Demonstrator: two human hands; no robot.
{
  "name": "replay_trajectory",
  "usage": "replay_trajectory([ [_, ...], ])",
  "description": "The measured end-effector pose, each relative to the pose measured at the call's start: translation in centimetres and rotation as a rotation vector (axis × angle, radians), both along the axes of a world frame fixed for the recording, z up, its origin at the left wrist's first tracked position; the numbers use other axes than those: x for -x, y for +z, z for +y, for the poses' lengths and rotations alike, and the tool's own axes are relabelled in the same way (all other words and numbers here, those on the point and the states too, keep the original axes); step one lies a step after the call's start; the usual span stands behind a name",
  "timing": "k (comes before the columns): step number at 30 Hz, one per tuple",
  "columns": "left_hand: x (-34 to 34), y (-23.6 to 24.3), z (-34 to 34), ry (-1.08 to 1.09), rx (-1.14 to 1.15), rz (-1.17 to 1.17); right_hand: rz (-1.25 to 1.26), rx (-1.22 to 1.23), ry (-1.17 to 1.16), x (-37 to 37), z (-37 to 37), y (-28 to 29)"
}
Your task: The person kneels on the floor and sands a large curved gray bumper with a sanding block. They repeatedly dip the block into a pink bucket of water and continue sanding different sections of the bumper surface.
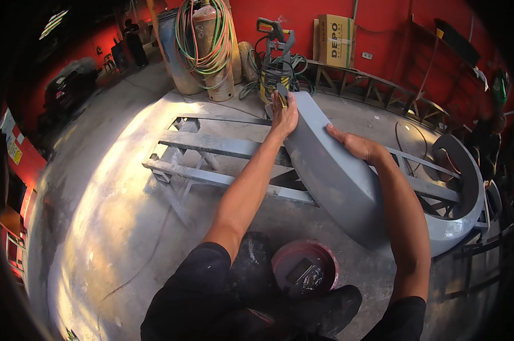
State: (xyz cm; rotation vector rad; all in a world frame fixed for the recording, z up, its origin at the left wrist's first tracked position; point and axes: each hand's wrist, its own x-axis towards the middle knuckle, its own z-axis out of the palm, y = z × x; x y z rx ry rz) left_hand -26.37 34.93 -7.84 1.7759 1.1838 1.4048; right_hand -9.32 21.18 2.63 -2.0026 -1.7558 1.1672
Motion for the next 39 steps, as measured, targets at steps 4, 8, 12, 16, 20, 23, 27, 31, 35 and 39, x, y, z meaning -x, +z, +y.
replay_trajectory([
  [4,-7.4,-6.9,-19.8,-0.111,-0.290,0.038,-0.010,-0.023,0.028,-4.6,1.2,-3.0],
  [8,-8.0,-6.1,-20.6,0.011,-0.198,0.033,-0.025,-0.045,-0.021,-3.3,0.4,-2.6],
  [12,-4.1,-3.7,-9.8,0.041,0.353,-0.253,-0.034,-0.087,0.045,-3.1,0.8,-3.4],
  [16,-8.4,-7.4,-20.0,0.076,-0.189,0.091,-0.043,-0.015,0.016,-2.9,0.3,-1.9],
  [20,-3.5,-4.2,-8.7,-0.036,0.242,-0.152,-0.065,-0.044,-0.008,-2.3,0.4,-2.0],
  [23,-1.0,-4.7,-6.5,-0.085,0.108,0.060,-0.029,-0.077,-0.059,-1.9,0.1,-1.5],
  [27,3.9,-2.9,-9.0,0.001,0.357,-0.137,-0.112,-0.111,-0.041,-2.6,0.1,-2.1],
  [31,3.4,-3.8,-11.9,0.168,0.217,-0.321,-0.108,-0.108,-0.067,-2.9,0.2,-2.2],
  [35,-1.3,-4.9,-14.2,0.077,-0.035,-0.162,-0.049,-0.141,-0.041,-3.1,1.0,-2.6],
  [39,-9.3,-5.5,-22.6,0.070,0.074,-0.183,-0.056,-0.085,-0.038,-4.0,1.4,-3.2],
])
